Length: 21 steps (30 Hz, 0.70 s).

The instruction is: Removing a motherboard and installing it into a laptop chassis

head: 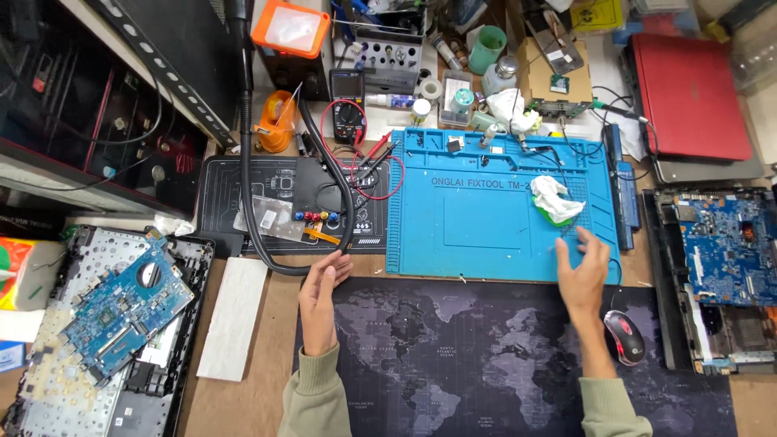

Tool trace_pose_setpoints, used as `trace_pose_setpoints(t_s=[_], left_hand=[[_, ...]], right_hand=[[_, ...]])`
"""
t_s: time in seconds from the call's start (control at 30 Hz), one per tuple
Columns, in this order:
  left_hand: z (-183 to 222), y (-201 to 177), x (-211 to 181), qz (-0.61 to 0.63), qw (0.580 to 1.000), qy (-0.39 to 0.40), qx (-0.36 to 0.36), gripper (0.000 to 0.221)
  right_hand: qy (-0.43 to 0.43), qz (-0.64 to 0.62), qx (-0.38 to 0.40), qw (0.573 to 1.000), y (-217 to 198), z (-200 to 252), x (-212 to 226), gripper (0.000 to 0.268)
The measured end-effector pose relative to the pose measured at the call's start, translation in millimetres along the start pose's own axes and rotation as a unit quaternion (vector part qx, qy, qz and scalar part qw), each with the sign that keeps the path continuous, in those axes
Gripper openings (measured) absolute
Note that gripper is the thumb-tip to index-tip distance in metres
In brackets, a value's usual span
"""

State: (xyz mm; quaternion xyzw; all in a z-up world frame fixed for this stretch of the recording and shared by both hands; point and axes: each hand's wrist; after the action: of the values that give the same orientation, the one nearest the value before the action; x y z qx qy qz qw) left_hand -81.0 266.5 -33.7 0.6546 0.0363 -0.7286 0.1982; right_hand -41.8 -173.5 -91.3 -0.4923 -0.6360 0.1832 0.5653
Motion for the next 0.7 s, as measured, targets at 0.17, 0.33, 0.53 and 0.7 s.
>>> trace_pose_setpoints(t_s=[0.17, 0.33, 0.53, 0.7], left_hand=[[2, -6, -2, 0.009, 1.0, 0.005, -0.022, 0.032], [1, -14, -4, 0.006, 0.999, 0.011, -0.052, 0.031], [4, -7, -2, -0.008, 0.999, 0.011, -0.04, 0.03], [1, 18, 4, -0.034, 0.999, -0.029, 0.018, 0.038]], right_hand=[[0.001, 0.092, 0.051, 0.994, -14, -4, 63, 0.041], [0.028, 0.031, 0.193, 0.98, -10, -7, 117, 0.035], [-0.087, 0.021, 0.112, 0.99, -38, 13, 102, 0.023], [-0.155, 0.026, -0.135, 0.978, -76, 61, 34, 0.029]])
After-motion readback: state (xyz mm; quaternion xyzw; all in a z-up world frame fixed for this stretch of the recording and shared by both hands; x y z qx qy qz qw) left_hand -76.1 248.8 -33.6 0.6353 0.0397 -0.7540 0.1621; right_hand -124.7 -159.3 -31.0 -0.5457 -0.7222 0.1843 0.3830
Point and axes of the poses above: each hand's wrist, its own z-axis away from the middle knuckle, its own y-axis out of the palm, x = y × z, and after that the axes turned 2 degrees about y, right-handed
